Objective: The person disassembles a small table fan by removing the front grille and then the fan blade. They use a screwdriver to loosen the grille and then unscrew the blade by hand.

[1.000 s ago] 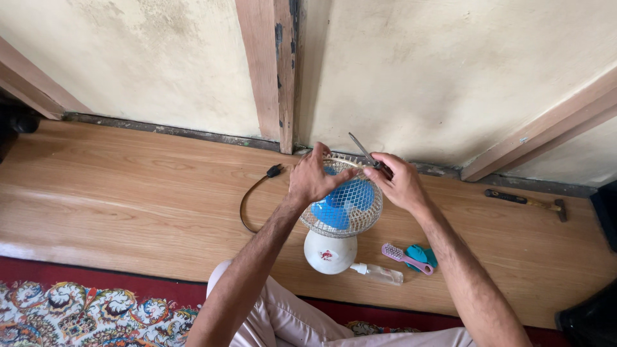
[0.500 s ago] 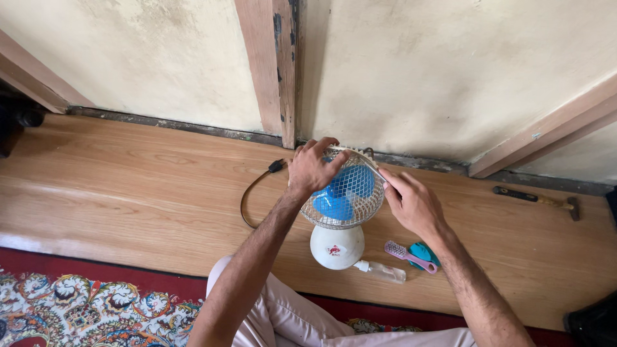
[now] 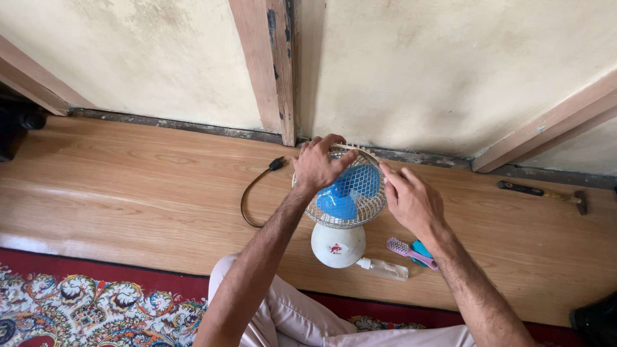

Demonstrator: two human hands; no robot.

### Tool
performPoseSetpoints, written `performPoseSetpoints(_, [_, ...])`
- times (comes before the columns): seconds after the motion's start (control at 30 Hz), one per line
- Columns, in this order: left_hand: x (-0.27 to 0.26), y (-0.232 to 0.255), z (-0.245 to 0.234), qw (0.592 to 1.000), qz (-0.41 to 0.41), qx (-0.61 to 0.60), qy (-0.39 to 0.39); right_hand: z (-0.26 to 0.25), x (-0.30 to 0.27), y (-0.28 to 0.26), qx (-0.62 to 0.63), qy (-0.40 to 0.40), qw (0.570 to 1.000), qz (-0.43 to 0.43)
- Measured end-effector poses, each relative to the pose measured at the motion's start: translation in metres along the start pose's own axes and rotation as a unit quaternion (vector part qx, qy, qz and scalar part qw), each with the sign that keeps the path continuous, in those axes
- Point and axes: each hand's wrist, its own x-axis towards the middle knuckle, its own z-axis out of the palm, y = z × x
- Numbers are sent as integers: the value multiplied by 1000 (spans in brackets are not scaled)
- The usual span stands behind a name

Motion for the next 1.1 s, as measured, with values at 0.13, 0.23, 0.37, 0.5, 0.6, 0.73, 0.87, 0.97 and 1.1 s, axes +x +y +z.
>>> performPoseSetpoints(0.13, [-5,7,1,1000,13,-10,18,-4,-3,0,-27,-17,999,16])
performPoseSetpoints(0.23, [-9,11,1,1000,15,-3,19,-6,-4,3,-74,-40,996,16])
performPoseSetpoints(0.37, [-10,15,5,1000,20,3,18,-7,-7,4,-125,-47,991,-6])
performPoseSetpoints(0.5, [-10,17,7,999,26,13,19,-8,-7,-5,-127,-83,988,29])
performPoseSetpoints(0.6, [-12,17,6,999,30,15,12,-12,-8,-11,-121,-76,989,23])
performPoseSetpoints(0.73, [-18,18,5,999,41,8,26,-20,-1,-17,-118,-130,984,38])
performPoseSetpoints(0.87, [-23,15,5,998,54,2,35,-33,8,-22,-92,-164,980,56])
performPoseSetpoints(0.97, [-26,13,6,997,65,1,43,-42,11,-26,-104,-166,980,39])
performPoseSetpoints(1.1, [-29,12,8,996,74,7,46,-56,18,-29,-103,-199,973,49])
